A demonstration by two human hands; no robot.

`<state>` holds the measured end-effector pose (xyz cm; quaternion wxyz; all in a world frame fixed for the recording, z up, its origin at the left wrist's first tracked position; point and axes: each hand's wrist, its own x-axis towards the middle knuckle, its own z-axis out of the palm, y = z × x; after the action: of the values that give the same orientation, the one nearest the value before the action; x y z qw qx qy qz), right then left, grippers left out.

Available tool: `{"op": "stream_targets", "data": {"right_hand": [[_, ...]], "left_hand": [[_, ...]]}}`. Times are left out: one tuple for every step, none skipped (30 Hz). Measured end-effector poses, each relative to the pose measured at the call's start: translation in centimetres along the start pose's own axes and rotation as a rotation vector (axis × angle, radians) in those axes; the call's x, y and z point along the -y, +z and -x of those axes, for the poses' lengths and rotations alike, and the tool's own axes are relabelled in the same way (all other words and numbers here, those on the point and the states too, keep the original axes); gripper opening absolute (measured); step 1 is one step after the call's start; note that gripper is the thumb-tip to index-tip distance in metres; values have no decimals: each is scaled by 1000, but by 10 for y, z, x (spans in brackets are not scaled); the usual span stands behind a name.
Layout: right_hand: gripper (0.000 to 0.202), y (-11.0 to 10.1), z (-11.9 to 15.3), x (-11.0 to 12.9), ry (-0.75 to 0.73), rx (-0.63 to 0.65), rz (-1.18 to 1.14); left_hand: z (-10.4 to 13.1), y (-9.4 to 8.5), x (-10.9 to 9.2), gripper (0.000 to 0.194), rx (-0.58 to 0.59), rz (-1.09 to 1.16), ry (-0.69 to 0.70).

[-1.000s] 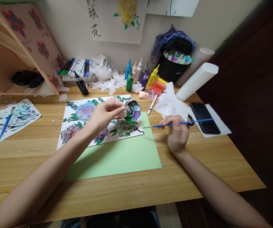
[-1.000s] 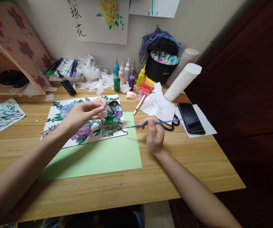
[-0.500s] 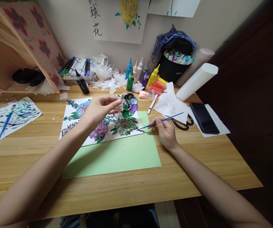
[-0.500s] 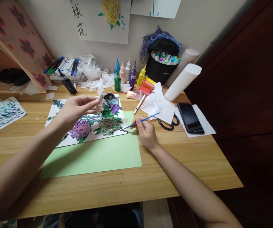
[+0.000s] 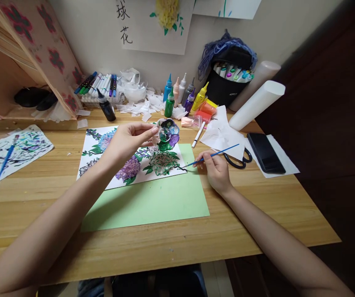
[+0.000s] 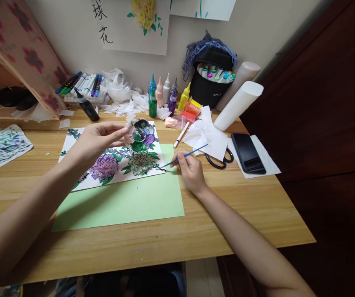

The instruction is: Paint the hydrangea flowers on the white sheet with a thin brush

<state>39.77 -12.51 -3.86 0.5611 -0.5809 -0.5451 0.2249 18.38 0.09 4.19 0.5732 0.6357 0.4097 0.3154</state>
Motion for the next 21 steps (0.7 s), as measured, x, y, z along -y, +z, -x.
{"op": "stream_targets", "data": {"right_hand": [[33, 0, 0, -1, 1, -20, 0], [32, 0, 0, -1, 1, -41, -7], [32, 0, -1, -2, 0, -58, -18], [32, 0, -1, -2, -2, -67, -29], [32, 0, -1, -2, -5, -63, -38], [32, 0, -1, -1, -9, -49, -41], [32, 0, -1, -1, -10, -26, -36], [32, 0, -1, -1, -9, -2, -25], [32, 0, 0, 0, -6, 13, -14], [32, 0, 0, 0, -2, 17, -7], [31, -1, 0, 0, 1, 7, -4], [31, -1, 0, 0, 2, -10, -5], [32, -1, 0, 0, 0, -27, -10], [32, -1, 0, 0, -5, -36, -15], [32, -1, 0, 0, -10, -32, -15], [32, -1, 0, 0, -13, -18, -9], [32, -1, 0, 0, -15, -2, 0], [32, -1, 0, 0, -18, 4, 7], [31, -1, 0, 0, -30, -11, 9], [31, -1, 0, 1, -56, -52, 2], [30, -1, 0, 2, -100, -113, -16]], "left_hand": [[0, 0, 0, 37, 0, 8, 2], [0, 0, 0, 38, 0, 16, 2], [0, 0, 0, 38, 1, 23, 2], [0, 0, 0, 38, 2, 29, 2], [0, 0, 0, 38, 4, 34, 2], [0, 0, 0, 37, 7, 36, 2], [0, 0, 0, 37, 10, 36, 2], [0, 0, 0, 36, 11, 33, 0], [1, 1, 0, 36, 10, 26, -4], [1, 1, 0, 36, 7, 16, -9], [1, 1, 0, 36, 6, 5, -14], [1, 1, 0, 37, 8, -3, -21], [1, 2, 0, 38, 12, -8, -27], [1, 2, 0, 39, 17, -9, -31], [0, 2, 1, 39, 22, -8, -35], [0, 2, 2, 39, 25, -5, -37], [0, 3, 3, 39, 26, 0, -38], [-1, 3, 4, 38, 26, 7, -38], [-1, 4, 5, 38, 31, 17, -40], [-1, 5, 6, 37, 39, 29, -44], [-1, 6, 7, 36, 49, 43, -54]]}}
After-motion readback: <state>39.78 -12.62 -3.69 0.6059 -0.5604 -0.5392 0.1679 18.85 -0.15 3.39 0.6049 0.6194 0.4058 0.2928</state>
